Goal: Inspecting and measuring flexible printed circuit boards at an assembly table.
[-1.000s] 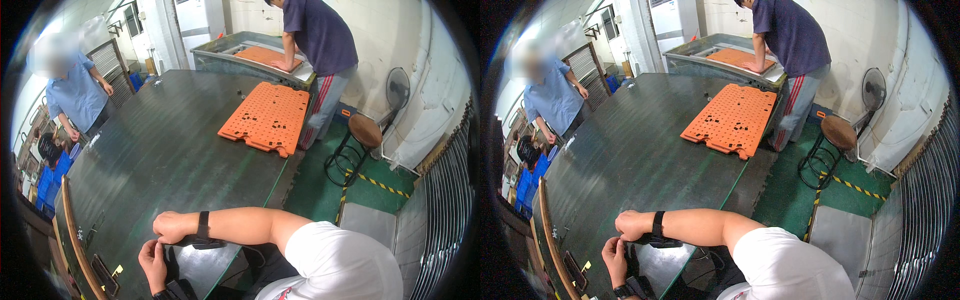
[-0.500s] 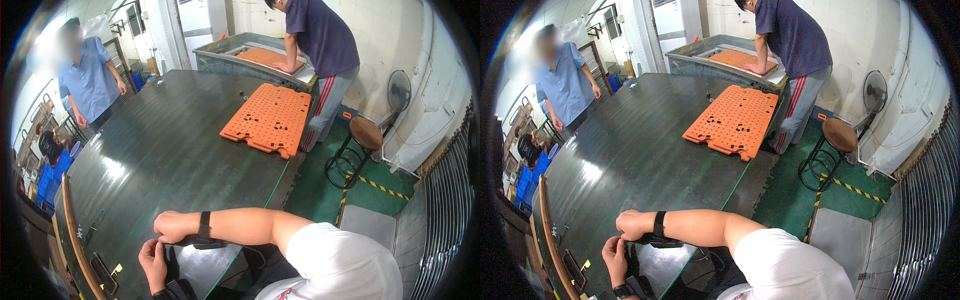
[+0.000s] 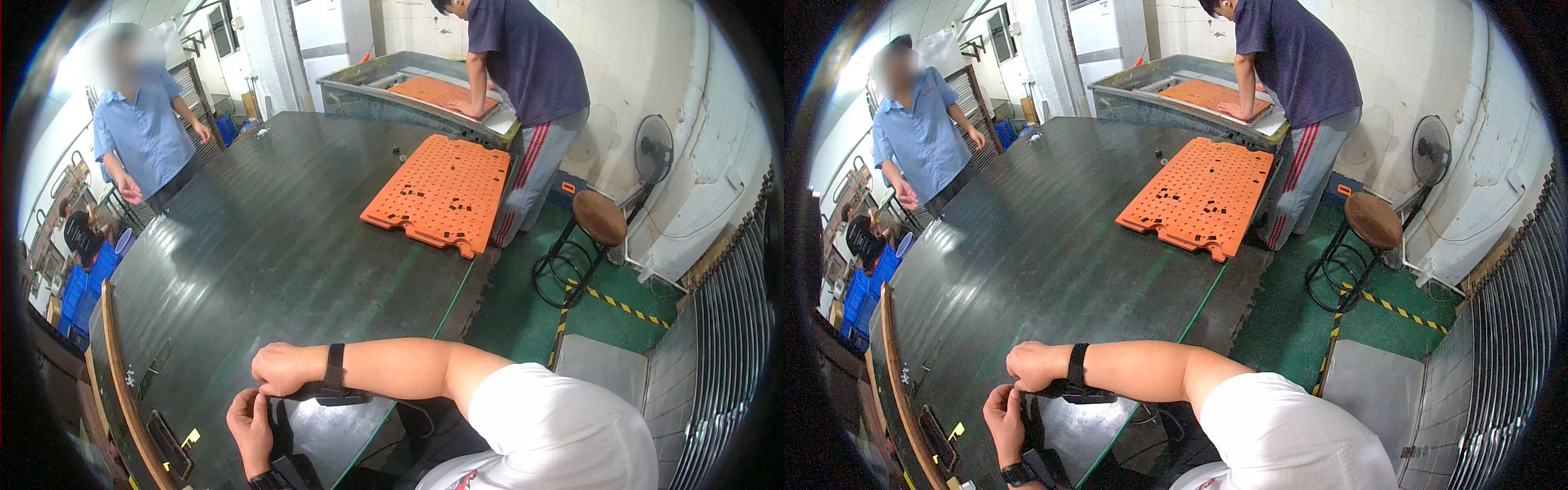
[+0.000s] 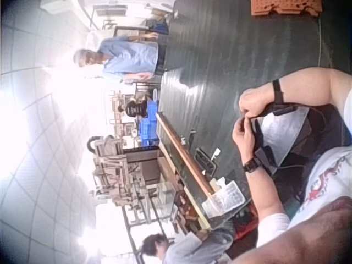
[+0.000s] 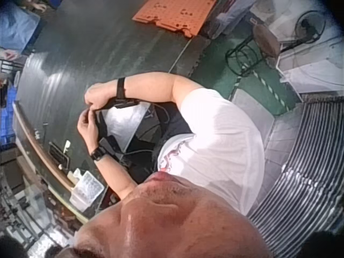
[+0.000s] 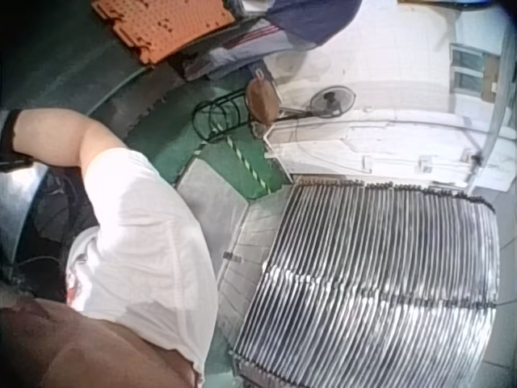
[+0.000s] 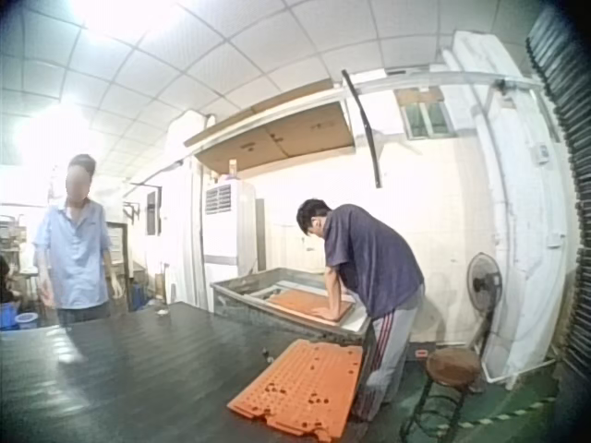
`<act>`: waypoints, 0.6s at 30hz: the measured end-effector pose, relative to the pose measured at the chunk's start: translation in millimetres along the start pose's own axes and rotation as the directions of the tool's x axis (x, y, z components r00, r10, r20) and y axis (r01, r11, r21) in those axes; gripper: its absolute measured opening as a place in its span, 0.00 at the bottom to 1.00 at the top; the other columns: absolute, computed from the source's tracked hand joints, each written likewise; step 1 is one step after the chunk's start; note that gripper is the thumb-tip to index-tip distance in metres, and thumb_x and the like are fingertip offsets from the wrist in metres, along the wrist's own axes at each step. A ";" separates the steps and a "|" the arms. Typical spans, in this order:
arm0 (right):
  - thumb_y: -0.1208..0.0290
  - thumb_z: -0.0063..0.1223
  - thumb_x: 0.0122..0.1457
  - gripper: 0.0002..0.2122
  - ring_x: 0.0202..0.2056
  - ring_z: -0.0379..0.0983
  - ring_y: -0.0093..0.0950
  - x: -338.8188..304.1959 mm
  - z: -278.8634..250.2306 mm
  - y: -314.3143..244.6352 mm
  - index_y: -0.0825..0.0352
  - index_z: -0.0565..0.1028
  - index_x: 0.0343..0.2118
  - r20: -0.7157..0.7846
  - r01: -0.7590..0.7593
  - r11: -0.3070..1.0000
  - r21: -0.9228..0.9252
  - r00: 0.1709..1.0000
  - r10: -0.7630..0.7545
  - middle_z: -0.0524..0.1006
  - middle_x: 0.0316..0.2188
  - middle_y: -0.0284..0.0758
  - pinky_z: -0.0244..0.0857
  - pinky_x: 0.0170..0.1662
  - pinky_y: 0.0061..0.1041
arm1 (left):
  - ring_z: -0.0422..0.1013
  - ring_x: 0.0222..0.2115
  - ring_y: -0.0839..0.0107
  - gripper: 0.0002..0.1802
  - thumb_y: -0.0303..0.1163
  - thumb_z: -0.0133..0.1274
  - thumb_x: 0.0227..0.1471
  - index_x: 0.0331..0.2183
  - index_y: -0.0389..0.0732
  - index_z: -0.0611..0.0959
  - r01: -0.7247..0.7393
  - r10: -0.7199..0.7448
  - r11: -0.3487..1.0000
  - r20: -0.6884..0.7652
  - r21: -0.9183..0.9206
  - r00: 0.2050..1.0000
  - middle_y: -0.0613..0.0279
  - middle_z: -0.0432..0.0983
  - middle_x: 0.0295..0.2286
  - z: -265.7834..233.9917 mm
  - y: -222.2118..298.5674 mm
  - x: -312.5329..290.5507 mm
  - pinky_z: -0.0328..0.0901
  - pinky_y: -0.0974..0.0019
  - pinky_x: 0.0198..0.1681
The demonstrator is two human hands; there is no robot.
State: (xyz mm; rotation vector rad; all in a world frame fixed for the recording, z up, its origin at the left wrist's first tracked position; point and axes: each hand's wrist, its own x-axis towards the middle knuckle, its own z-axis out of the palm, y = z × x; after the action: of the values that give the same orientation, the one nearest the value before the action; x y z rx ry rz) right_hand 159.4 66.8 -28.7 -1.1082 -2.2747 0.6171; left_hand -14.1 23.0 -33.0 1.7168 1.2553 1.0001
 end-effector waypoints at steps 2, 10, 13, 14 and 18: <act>0.67 0.54 0.40 0.10 0.27 0.72 0.44 -0.4 -1.4 0.2 0.71 0.75 0.18 -0.001 -0.003 1.000 -0.005 1.000 0.003 0.74 0.19 0.47 0.65 0.31 0.38 | 0.65 0.24 0.82 0.07 0.25 0.50 0.51 0.29 0.29 0.76 0.000 0.000 1.000 0.007 -0.006 1.000 0.67 0.72 0.22 0.9 0.9 0.7 0.60 0.78 0.27; 0.66 0.53 0.40 0.10 0.26 0.72 0.45 4.6 10.5 -0.2 0.70 0.75 0.17 -0.013 0.064 0.998 -0.005 0.998 -0.064 0.74 0.19 0.47 0.65 0.30 0.39 | 0.66 0.24 0.81 0.07 0.25 0.51 0.50 0.30 0.29 0.76 -0.006 0.006 1.000 -0.021 0.020 1.000 0.65 0.73 0.23 -6.1 4.0 -7.8 0.61 0.76 0.28; 0.64 0.52 0.40 0.11 0.28 0.73 0.46 -0.6 1.1 -0.3 0.68 0.76 0.18 0.038 0.019 1.000 -0.018 0.999 -0.018 0.74 0.21 0.47 0.66 0.32 0.40 | 0.69 0.26 0.77 0.08 0.26 0.52 0.49 0.31 0.29 0.77 -0.016 0.017 0.999 -0.024 0.046 1.000 0.60 0.75 0.24 2.1 12.8 -7.4 0.64 0.74 0.31; 0.63 0.52 0.41 0.11 0.28 0.73 0.46 -3.1 -2.8 0.1 0.68 0.76 0.18 0.052 -0.004 1.000 0.000 0.999 0.004 0.74 0.21 0.47 0.66 0.32 0.40 | 0.69 0.27 0.77 0.09 0.27 0.53 0.49 0.32 0.29 0.77 -0.022 0.023 1.000 -0.019 0.011 1.000 0.60 0.75 0.25 4.9 13.3 -6.7 0.64 0.73 0.31; 0.64 0.51 0.45 0.11 0.26 0.71 0.46 -4.9 -6.0 -1.0 0.69 0.73 0.17 0.027 0.043 0.999 0.003 0.999 -0.043 0.73 0.19 0.46 0.64 0.30 0.40 | 0.69 0.26 0.76 0.10 0.29 0.52 0.49 0.31 0.30 0.78 -0.010 0.015 0.994 -0.040 0.106 0.999 0.61 0.75 0.25 5.2 16.4 -8.2 0.64 0.72 0.31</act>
State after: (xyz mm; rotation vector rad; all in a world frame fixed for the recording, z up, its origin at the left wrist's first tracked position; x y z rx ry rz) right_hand 165.2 63.3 -24.8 -1.0534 -2.3135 0.6215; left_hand -5.1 10.7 -21.4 1.7945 1.3461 0.9961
